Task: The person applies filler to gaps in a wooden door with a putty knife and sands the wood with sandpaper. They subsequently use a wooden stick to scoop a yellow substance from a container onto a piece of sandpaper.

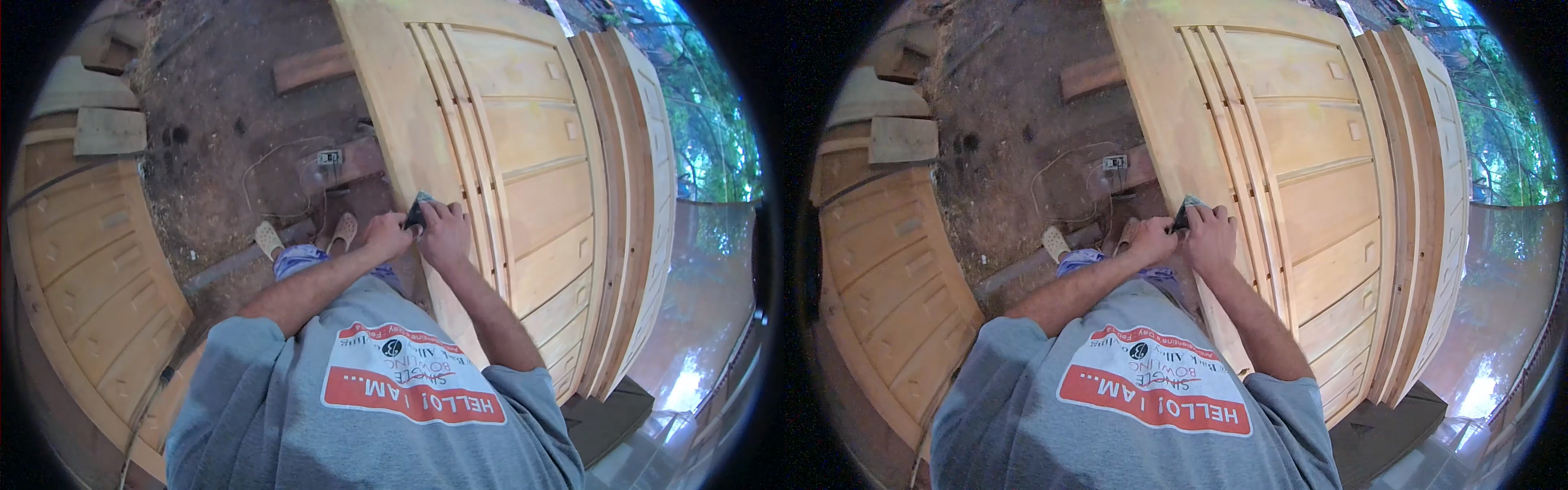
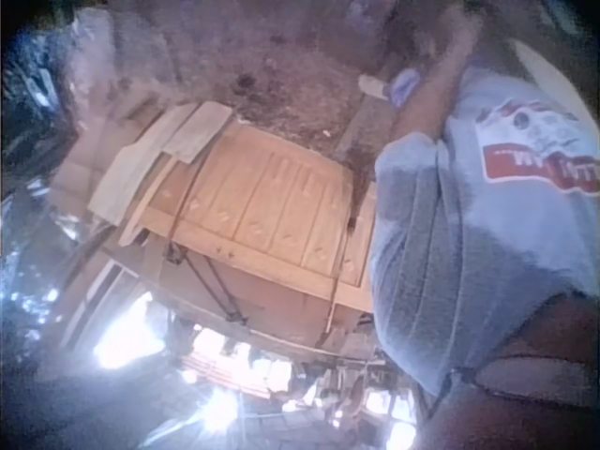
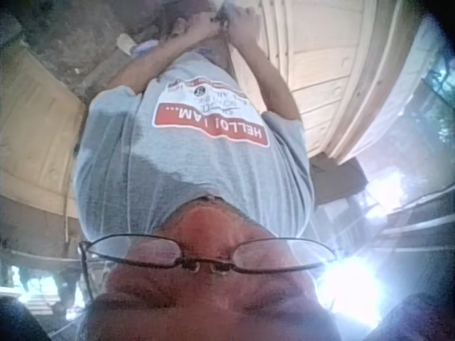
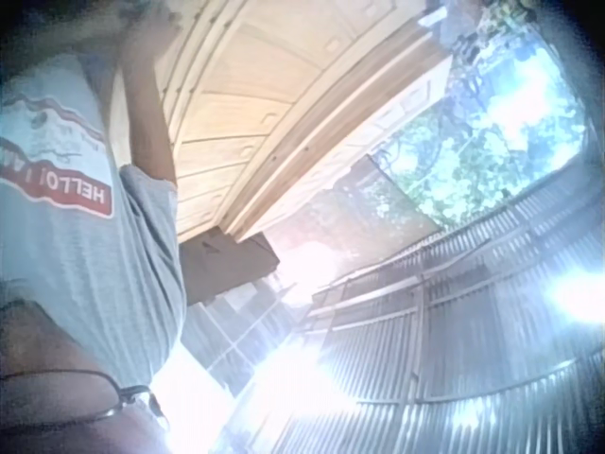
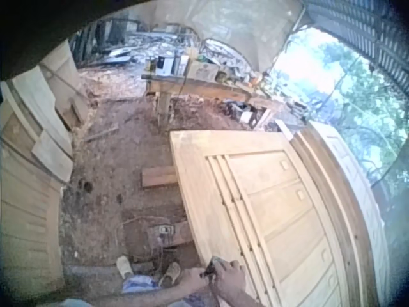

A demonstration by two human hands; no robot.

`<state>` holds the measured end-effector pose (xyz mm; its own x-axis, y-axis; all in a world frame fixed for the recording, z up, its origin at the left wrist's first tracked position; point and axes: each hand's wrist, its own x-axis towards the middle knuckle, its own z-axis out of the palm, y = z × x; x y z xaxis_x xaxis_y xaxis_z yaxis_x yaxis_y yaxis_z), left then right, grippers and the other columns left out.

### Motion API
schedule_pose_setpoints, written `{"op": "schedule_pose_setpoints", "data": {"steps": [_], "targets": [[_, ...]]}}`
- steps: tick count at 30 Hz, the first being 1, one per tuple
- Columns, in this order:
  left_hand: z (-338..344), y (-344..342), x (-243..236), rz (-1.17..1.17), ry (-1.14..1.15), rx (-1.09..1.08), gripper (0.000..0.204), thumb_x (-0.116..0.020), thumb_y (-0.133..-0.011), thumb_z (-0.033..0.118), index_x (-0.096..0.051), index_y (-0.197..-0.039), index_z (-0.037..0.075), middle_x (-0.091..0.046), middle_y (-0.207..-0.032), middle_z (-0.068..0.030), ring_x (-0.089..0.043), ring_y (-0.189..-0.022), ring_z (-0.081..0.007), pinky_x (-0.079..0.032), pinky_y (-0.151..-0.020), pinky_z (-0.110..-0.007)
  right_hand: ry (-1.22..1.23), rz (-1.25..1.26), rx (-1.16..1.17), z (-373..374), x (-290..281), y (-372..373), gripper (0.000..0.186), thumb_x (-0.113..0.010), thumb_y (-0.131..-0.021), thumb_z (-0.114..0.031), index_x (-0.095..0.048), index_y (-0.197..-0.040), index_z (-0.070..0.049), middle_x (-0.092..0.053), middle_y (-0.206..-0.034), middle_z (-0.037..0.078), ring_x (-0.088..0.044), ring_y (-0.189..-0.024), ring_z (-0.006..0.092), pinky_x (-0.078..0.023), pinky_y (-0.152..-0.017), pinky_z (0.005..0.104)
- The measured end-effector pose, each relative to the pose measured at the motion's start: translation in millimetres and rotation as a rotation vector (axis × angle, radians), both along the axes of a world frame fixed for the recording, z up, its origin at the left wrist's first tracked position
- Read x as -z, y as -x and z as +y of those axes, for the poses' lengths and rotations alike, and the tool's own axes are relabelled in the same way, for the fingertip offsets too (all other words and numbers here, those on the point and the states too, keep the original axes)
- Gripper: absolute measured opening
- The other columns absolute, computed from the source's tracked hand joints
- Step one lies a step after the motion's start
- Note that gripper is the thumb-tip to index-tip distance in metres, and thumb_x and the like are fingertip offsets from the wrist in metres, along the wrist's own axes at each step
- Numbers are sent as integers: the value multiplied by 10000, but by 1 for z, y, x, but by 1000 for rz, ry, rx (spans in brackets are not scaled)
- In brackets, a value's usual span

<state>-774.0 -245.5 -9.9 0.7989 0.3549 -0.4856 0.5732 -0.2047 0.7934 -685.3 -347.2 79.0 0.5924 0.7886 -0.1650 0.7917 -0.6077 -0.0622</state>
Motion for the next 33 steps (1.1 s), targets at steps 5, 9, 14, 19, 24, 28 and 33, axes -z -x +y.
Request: {"op": "schedule_pose_setpoints", "data": {"steps": [5, 9, 14, 19, 24, 28, 33], "targets": [[2, -2, -4, 49, 30, 39, 401, -685, -843, 456, -759, -1011, 100, -721, -990, -230, -691, -987, -415, -543, -857, -502, -6, -6, -31, -20, 18, 4, 382, -680, -811, -204, -657, -1184, -123, -684, -1150, 42, -583, -1044, 284, -435, -805, 473], [4, -3, -4, 74, 33, 49, 405, -682, -841, 468, -765, -1033, 122, -725, -1013, -222, -690, -1006, -412, -534, -888, -503, 23, -25, 23, 2, -3, 0, 404, -736, -775, -219, -679, -1168, -144, -695, -1148, 37, -604, -1034, 292, -468, -821, 461], [5, -3, -10, 80, 25, 55, 397, -683, -840, 471, -773, -1028, 133, -730, -1022, -212, -689, -1022, -402, -530, -902, -506, 20, -13, 38, -3, 9, -1, 441, -768, -746, -231, -684, -1166, -126, -705, -1144, 50, -603, -1037, 299, -476, -844, 471], [7, -4, -9, 118, 49, 75, 385, -694, -835, 461, -776, -1020, 133, -731, -1026, -209, -686, -1032, -401, -530, -908, -501, -8, -21, 64, 6, 2, -4, 474, -785, -721, -224, -688, -1174, -126, -708, -1148, 60, -605, -1034, 303, -478, -840, 465], [5, -2, -6, 75, 34, 33, 363, -720, -815, 441, -777, -1019, 146, -727, -1011, -224, -694, -994, -411, -541, -868, -500, -15, -49, 100, 11, 10, -7, 500, -781, -706, -177, -683, -1193, -129, -699, -1178, 54, -598, -1057, 303, -477, -851, 470], [6, -3, -4, 85, 42, 51, 357, -720, -816, 444, -776, -1005, 147, -725, -999, -227, -693, -982, -412, -542, -848, -506, 71, 11, 106, 9, 6, 1, 533, -789, -682, -234, -666, -1187, -119, -680, -1203, 50, -582, -1083, 289, -448, -870, 467], [3, -1, -2, 39, -6, 31, 321, -712, -818, 408, -773, -985, 141, -721, -962, -228, -693, -952, -421, -539, -844, -515, 53, 0, 144, 23, -7, -1, 593, -840, -617, -206, -691, -1185, -118, -694, -1188, 54, -591, -1074, 301, -484, -857, 467]]}}
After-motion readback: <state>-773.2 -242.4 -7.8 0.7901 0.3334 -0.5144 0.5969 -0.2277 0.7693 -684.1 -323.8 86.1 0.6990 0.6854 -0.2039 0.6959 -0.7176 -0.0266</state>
